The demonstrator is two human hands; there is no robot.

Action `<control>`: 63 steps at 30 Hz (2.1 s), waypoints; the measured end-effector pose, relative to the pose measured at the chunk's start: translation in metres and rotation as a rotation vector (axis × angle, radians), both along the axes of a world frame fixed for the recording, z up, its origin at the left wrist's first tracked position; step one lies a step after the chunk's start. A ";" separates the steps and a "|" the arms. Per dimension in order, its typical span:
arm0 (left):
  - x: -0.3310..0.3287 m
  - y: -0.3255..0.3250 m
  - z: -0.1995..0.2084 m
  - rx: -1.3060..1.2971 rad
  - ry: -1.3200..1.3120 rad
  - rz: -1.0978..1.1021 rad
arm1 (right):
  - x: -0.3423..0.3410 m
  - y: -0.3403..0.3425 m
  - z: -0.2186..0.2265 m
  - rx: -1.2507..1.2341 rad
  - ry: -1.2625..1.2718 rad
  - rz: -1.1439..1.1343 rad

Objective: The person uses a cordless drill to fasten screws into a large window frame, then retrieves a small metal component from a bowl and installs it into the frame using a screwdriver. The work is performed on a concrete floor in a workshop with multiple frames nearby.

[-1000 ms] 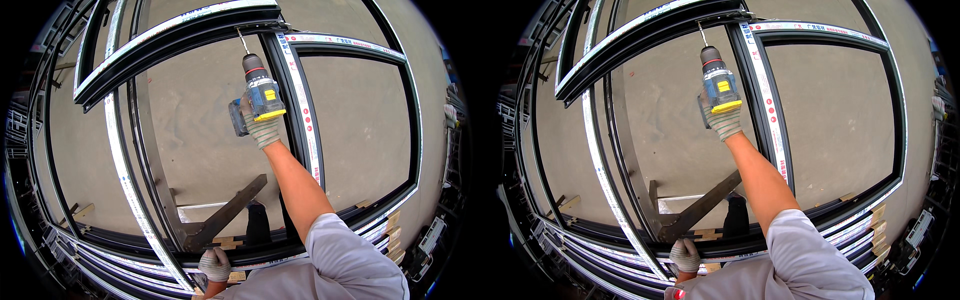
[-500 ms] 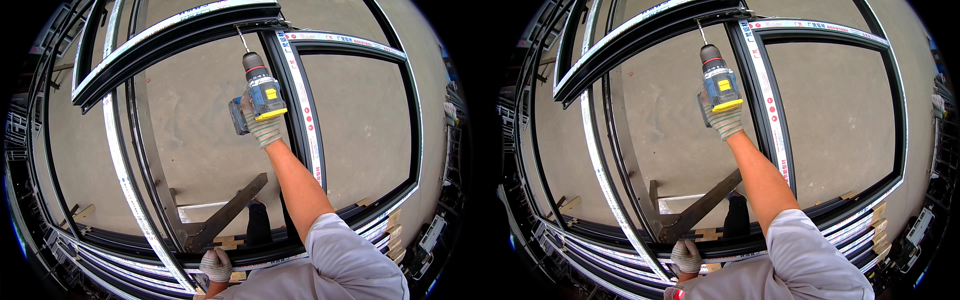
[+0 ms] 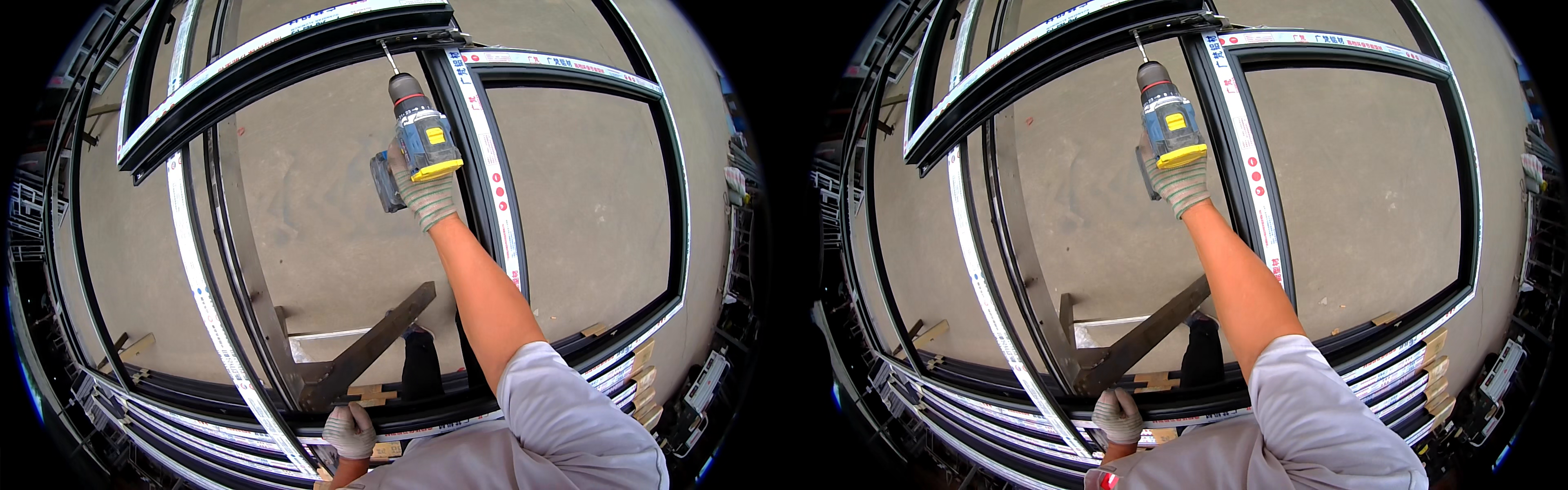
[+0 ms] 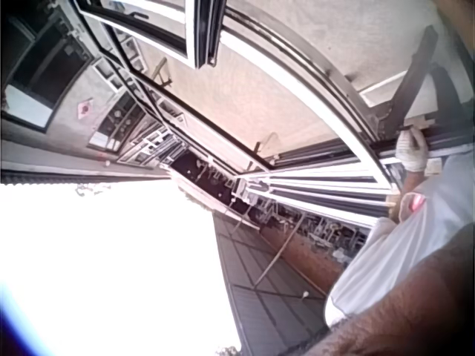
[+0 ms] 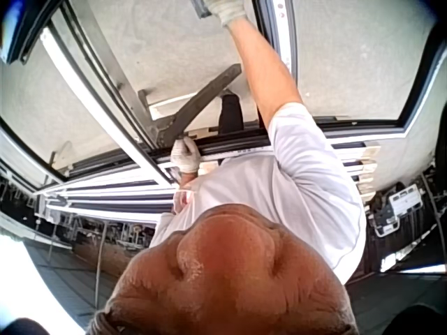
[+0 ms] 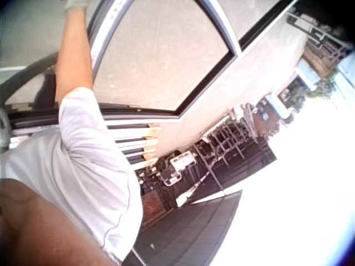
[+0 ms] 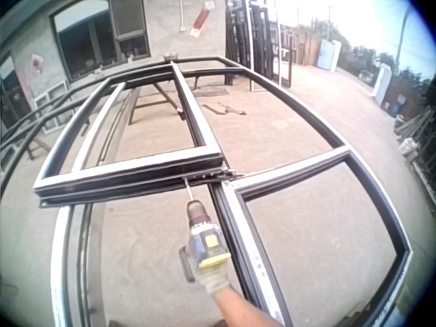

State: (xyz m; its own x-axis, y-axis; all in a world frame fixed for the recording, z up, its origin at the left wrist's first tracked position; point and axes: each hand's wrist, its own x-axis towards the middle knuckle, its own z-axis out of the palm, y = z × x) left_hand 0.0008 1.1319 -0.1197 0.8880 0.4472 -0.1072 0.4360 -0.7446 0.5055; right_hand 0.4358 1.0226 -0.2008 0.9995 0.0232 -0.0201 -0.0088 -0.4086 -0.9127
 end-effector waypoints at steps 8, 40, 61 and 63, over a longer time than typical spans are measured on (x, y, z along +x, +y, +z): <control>0.007 -0.006 0.009 -0.042 0.006 0.056 | 0.000 0.003 -0.006 -0.024 -0.048 0.013; -0.014 -0.019 -0.003 -0.095 0.007 0.260 | -0.264 -0.201 0.208 0.599 0.298 0.131; 0.031 -0.150 0.008 -0.417 0.024 0.101 | -0.463 -0.512 0.241 0.329 0.039 -0.643; 0.039 -0.210 0.015 -0.477 -0.008 0.049 | -0.474 -0.551 0.225 0.168 0.030 -0.619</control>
State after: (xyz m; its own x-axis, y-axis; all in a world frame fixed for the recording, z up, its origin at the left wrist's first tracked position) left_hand 0.0400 0.9221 -0.1049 0.8689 0.3911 -0.3035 0.4591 -0.4071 0.7896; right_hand -0.0385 0.4718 0.0246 0.8281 -0.5526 -0.0944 -0.2238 -0.1715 -0.9594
